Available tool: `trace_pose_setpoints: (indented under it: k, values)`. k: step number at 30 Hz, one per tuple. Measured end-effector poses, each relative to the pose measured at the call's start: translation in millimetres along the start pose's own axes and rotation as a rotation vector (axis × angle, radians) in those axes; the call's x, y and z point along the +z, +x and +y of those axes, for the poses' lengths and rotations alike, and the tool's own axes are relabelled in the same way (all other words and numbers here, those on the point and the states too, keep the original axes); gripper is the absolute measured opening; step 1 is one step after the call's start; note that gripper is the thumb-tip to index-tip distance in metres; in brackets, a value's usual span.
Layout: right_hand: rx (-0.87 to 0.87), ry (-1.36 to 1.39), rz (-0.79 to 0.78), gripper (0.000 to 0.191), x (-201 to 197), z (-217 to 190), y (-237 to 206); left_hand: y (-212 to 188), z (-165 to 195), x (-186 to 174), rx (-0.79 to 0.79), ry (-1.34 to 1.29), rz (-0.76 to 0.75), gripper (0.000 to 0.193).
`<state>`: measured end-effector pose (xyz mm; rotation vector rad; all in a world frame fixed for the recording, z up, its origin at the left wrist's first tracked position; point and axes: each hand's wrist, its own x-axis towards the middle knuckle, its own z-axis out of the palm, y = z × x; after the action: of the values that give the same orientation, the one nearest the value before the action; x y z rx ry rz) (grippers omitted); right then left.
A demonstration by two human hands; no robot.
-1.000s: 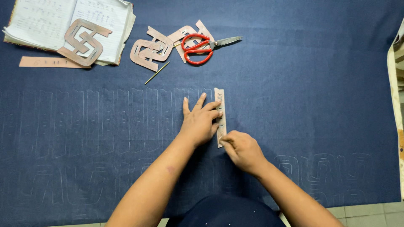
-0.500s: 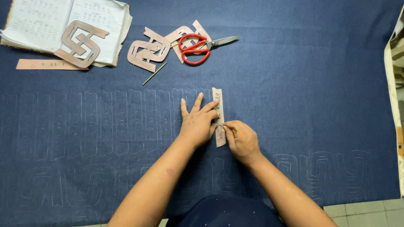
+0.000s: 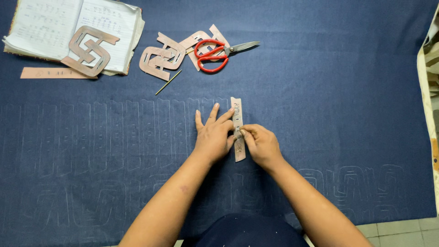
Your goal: The person aligns a narrow ruler strip on a large piece of blue fabric spread over a cutting table and marks tick marks along it with a small marking tool, repeatedly repositioning the ruler to continue the row of marks. Pattern templates, a notebook, and scissors rest at the top of the table.
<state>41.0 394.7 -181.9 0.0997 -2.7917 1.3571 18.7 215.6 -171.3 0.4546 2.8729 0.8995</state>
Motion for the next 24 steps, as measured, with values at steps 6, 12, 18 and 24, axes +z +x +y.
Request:
trace_pose_setpoints:
  k: [6, 12, 18, 24]
  values:
    - [-0.068, -0.06, 0.051, 0.019, -5.4, -2.1, 7.6, 1.0, 2.5, 0.2, -0.013, -0.022, -0.009, 0.017]
    - [0.009, 0.091, 0.008, 0.02, -3.9, -5.4, 16.1, 0.7, 2.3, 1.2, -0.012, -0.011, -0.014, 0.017]
    - [-0.044, -0.014, 0.087, 0.02, -3.2, -13.6, 23.0, -1.9, 1.7, 2.8, -0.013, -0.036, -0.006, 0.017]
    - [-0.031, 0.096, 0.021, 0.02, -11.9, -9.4, 19.3, -5.5, 7.6, 7.8, -0.013, -0.017, -0.025, 0.016]
